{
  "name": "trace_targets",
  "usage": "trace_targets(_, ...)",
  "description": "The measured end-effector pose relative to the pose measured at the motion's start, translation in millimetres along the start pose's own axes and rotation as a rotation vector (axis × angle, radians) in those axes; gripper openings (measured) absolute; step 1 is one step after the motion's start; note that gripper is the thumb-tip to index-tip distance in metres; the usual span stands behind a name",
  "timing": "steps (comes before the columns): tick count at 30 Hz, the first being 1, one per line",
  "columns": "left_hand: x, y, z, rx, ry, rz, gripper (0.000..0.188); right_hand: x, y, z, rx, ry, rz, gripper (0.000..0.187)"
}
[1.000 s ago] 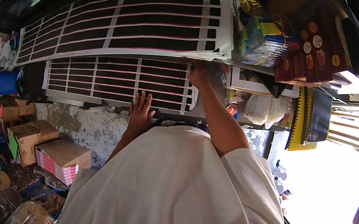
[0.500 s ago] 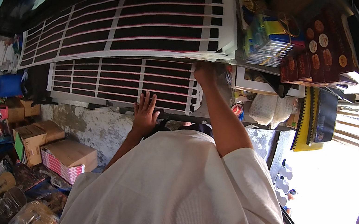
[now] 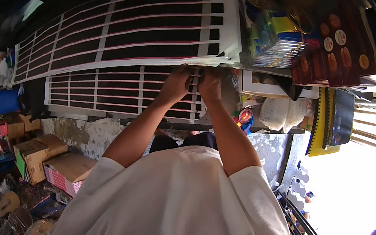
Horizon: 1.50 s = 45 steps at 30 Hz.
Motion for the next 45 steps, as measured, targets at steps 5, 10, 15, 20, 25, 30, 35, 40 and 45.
trace_targets(5,18,14,-10,0.051,0.194,0.165,0.025,3,-7,-8,0.048,0.037,-0.101,0.04)
trace_targets(10,20,15,-13,0.045,0.049,0.08,0.02,4,-9,-11,0.017,0.002,-0.015,0.037)
trace_targets(15,23,19,-21,-0.004,-0.094,0.062,0.019,3,-4,-7,0.059,-0.061,-0.002,0.034)
trace_targets(20,22,26,-24,0.073,-0.042,0.041,0.023,3,-1,-9,0.048,-0.068,-0.031,0.035)
trace_targets(25,21,21,-23,0.037,-0.05,0.078,0.019,3,1,-11,0.02,-0.048,-0.047,0.042)
trace_targets(30,20,17,-23,0.034,-0.102,0.026,0.018,0,0,-14,-0.009,-0.036,-0.057,0.044)
trace_targets(35,25,15,-22,0.247,-0.009,-0.111,0.019,1,-7,-17,0.023,-0.036,-0.046,0.042)
trace_targets(40,37,17,-20,0.322,0.317,-0.053,0.032,2,-5,-14,0.027,0.073,-0.12,0.041)
trace_targets(45,55,26,-23,0.55,-0.192,-0.56,0.04,2,4,0,0.058,0.096,-0.144,0.043)
Point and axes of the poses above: each hand's wrist, its own x-axis towards the middle knuckle, its own z-axis out of the back of the hand, y = z × x, the point moved 1 cm from there along x, towards the middle knuckle, and after that the axes turned 5 degrees about z, right-handed, at the moved point
